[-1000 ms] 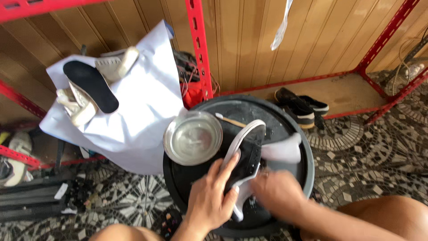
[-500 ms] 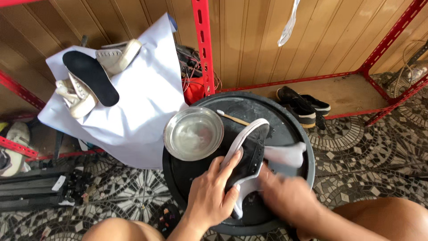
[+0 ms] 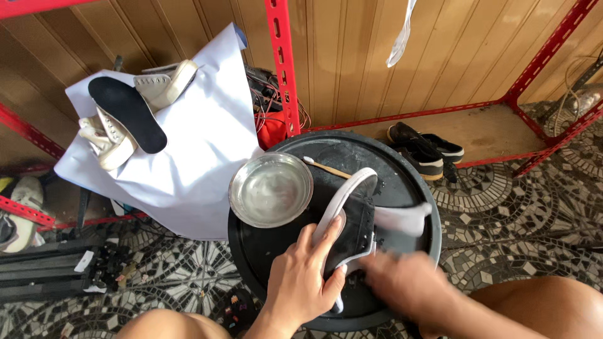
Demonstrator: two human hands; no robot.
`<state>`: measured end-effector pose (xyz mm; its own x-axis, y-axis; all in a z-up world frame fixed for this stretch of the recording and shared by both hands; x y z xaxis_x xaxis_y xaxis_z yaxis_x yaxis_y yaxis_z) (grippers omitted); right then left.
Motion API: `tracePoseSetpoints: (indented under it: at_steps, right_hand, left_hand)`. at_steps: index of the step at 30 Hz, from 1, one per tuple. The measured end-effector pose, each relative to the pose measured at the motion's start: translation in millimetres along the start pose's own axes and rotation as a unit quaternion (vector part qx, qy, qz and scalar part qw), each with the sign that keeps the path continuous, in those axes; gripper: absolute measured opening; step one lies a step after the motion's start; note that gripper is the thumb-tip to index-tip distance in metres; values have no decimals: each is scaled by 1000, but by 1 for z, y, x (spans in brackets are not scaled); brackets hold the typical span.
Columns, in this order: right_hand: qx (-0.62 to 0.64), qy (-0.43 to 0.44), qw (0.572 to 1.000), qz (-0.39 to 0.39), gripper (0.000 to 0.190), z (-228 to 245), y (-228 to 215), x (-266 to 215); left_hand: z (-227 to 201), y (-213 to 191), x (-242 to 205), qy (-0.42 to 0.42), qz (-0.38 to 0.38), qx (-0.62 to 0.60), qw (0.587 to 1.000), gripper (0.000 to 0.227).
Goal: The person cleans a black and white sneaker using a brush and a toothbrush, dipping them into a bowl of water. They scrub the shoe's upper, sole, and sides, then wipe it with a cloth.
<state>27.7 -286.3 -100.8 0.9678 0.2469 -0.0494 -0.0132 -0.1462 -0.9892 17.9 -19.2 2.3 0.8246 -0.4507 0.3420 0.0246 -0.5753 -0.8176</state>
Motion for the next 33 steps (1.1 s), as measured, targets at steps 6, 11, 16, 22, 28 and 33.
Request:
tracePoseSetpoints:
  at_steps: [6,11,16,22,28,33]
  right_hand:
    - [-8,0,1000,-10,74,6,-15,4]
    - [52,-63,994,70,59,15,-16,6]
    - [172,-148,974,-30,68,39,-31,-14]
    - [83,-60,993,50,46,51,-21,-10]
    - [139,-79,986,57,37,35,-24,3]
    - [286,-195,938,15,63,54,-66,-19]
  left_hand:
    - [5,1,-1,0,1,-45,999,70]
    - [14,5,-2,-1,-16,-23,1000,69]
    - [6,5,-2,9,-9,-7,1000,70]
    - [6,8,-4,-6,-14,-2,1000,70]
    - [8,10,-2,1,-7,4,1000,70]
    - [5,10,-3,-22,-1,6,1000,71]
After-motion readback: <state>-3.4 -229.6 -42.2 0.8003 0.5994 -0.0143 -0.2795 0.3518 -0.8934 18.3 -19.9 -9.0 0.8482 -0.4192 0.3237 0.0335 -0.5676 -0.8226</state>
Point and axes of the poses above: each hand's wrist, its own x-axis towards the middle knuckle, its own y-axis out of the palm, z = x × y, the point moved 2 cm from there along x, towards the middle knuckle, and after that the axes turned 5 degrees about y, right-handed, at the moved point
